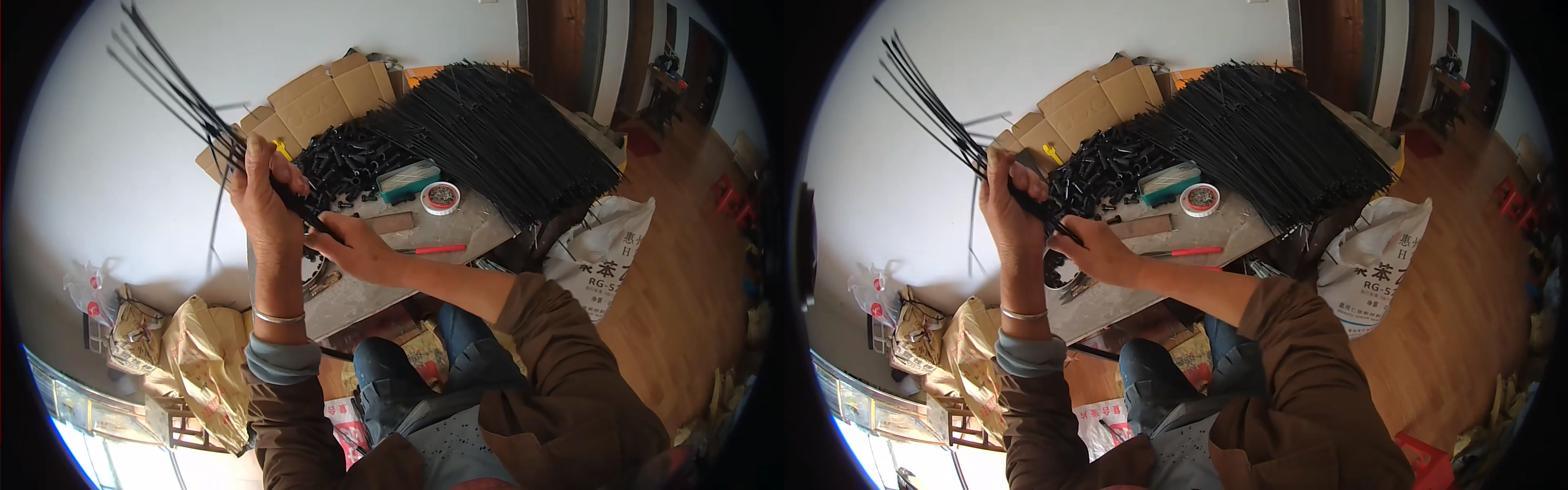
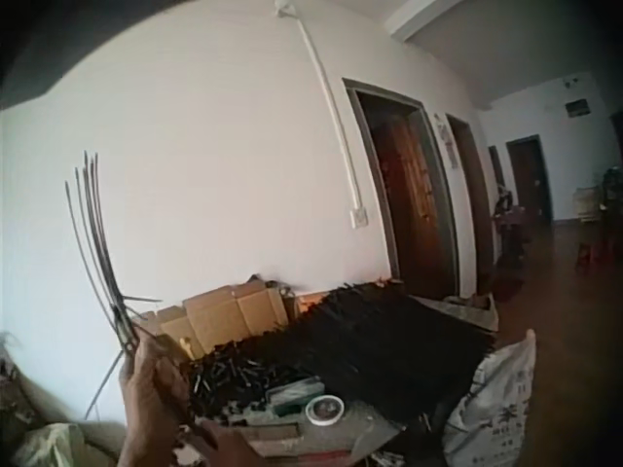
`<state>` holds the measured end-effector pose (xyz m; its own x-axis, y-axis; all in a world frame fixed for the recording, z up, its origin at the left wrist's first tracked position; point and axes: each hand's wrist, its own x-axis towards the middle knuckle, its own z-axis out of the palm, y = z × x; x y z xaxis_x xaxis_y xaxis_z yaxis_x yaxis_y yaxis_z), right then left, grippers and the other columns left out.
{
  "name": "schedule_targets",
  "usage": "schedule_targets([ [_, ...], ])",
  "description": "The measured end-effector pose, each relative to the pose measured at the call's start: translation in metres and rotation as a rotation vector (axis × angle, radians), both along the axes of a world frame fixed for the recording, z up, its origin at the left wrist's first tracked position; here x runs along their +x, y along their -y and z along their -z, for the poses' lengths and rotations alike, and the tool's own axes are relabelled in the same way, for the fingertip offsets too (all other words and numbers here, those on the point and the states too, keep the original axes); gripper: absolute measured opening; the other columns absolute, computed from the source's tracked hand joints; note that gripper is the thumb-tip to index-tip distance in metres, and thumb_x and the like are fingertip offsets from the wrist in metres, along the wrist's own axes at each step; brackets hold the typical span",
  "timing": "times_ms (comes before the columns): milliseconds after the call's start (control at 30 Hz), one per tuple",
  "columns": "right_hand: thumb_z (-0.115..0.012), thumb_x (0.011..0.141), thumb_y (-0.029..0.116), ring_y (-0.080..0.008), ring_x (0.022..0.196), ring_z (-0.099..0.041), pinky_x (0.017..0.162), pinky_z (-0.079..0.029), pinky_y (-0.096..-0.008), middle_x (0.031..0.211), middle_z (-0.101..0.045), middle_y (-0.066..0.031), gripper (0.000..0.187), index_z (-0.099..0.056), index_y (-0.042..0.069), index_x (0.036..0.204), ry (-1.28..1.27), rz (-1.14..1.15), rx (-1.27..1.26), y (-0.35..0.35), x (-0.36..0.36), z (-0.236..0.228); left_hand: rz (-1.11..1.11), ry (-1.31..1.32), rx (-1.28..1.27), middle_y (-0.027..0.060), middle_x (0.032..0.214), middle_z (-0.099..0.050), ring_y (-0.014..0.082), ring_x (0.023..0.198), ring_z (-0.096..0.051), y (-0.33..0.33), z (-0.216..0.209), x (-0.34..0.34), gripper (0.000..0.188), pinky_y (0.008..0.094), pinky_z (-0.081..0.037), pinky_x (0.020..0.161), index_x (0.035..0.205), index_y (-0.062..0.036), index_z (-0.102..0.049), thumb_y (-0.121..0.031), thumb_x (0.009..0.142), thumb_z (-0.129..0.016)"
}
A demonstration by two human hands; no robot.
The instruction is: The person is bundling black wires or rods and trimming them to length using pliers.
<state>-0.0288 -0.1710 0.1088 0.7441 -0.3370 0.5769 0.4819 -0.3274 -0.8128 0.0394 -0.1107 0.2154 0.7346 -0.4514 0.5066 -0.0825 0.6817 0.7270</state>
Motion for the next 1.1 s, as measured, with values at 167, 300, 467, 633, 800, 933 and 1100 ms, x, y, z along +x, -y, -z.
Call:
schedule_targets([
  [167, -0.054, 0.093, 0.02, -0.0098, 0.057, -0.044, 0.052, -0.038, -0.0298, 0.063, -0.049, -0.0026, 0.019, -0.051, 0.003, 0.085, 0.062, 0.186, 0.041, -0.011, 0.045, 0.034, -0.236, 0.264, 0.267, 0.0006, 0.056, -0.05, 0.0091, 0.048, -0.046, -0.004, 0.023, 0.023, 0.029, 0.023, -0.036, 0.047, 0.071, -0.0084, -0.053, -0.028, 0.089, -0.063],
  [300, -0.058, 0.09, 0.023, -0.0209, 0.051, -0.056, 0.05, -0.042, -0.0341, 0.06, -0.057, -0.011, 0.023, -0.055, 0.002, 0.084, -0.111, 0.121, 0.143, -0.021, 0.07, 0.121, -0.097, 0.044, 0.319, -0.0009, 0.066, -0.056, 0.0067, 0.056, -0.051, -0.006, 0.096, 0.046, 0.023, 0.0207, -0.041, 0.053, 0.081, -0.0082, -0.054, -0.026, 0.086, -0.069],
  [467, -0.058, 0.092, 0.018, -0.0105, 0.046, -0.051, 0.042, -0.038, -0.0273, 0.057, -0.049, -0.0006, 0.019, -0.054, 0.003, 0.082, -0.39, -0.212, 0.137, -0.013, 0.044, 0.077, -0.103, -0.197, 0.153, 0.0078, 0.083, -0.062, 0.0159, 0.069, -0.062, -0.009, 0.066, 0.057, 0.043, 0.0274, -0.053, 0.063, 0.107, -0.0007, -0.053, -0.041, 0.093, -0.055],
  [633, -0.057, 0.093, 0.019, -0.0075, 0.043, -0.046, 0.039, -0.038, -0.0233, 0.061, -0.048, 0.0007, 0.016, -0.054, 0.004, 0.09, -0.404, -0.411, 0.343, -0.023, 0.004, 0.022, 0.154, -0.237, 0.209, 0.0155, 0.092, -0.064, 0.0257, 0.078, -0.066, -0.025, 0.055, 0.074, 0.056, 0.0357, -0.055, 0.069, 0.114, 0.0051, -0.05, -0.048, 0.096, -0.045],
  [800, -0.057, 0.094, 0.024, -0.0071, 0.044, -0.045, 0.04, -0.037, -0.0221, 0.062, -0.046, 0.0014, 0.024, -0.052, 0.002, 0.103, -0.314, -0.368, 0.485, -0.02, -0.014, 0.016, 0.216, -0.161, 0.436, 0.0161, 0.094, -0.064, 0.0268, 0.08, -0.066, -0.031, 0.066, 0.083, 0.049, 0.0386, -0.055, 0.07, 0.114, 0.0034, -0.05, -0.042, 0.098, -0.043],
  [933, -0.056, 0.095, 0.022, -0.0063, 0.045, -0.045, 0.04, -0.037, -0.0217, 0.063, -0.047, 0.0011, 0.026, -0.05, 0.0, 0.108, -0.36, -0.313, 0.407, -0.023, -0.03, 0.021, 0.469, -0.484, 0.238, 0.0122, 0.092, -0.065, 0.0261, 0.079, -0.066, -0.023, 0.065, 0.071, 0.034, 0.0386, -0.055, 0.07, 0.111, 0.0003, -0.052, -0.031, 0.098, -0.047],
  [1100, -0.056, 0.094, 0.021, -0.0067, 0.049, -0.048, 0.044, -0.04, -0.0219, 0.065, -0.05, 0.0003, 0.025, -0.05, 0.001, 0.109, -0.457, -0.312, 0.309, -0.026, -0.047, 0.034, 0.528, -0.412, 0.228, 0.0099, 0.093, -0.065, 0.0265, 0.08, -0.065, -0.013, 0.08, 0.088, 0.029, 0.0403, -0.055, 0.073, 0.115, -0.0034, -0.052, -0.026, 0.097, -0.049],
])
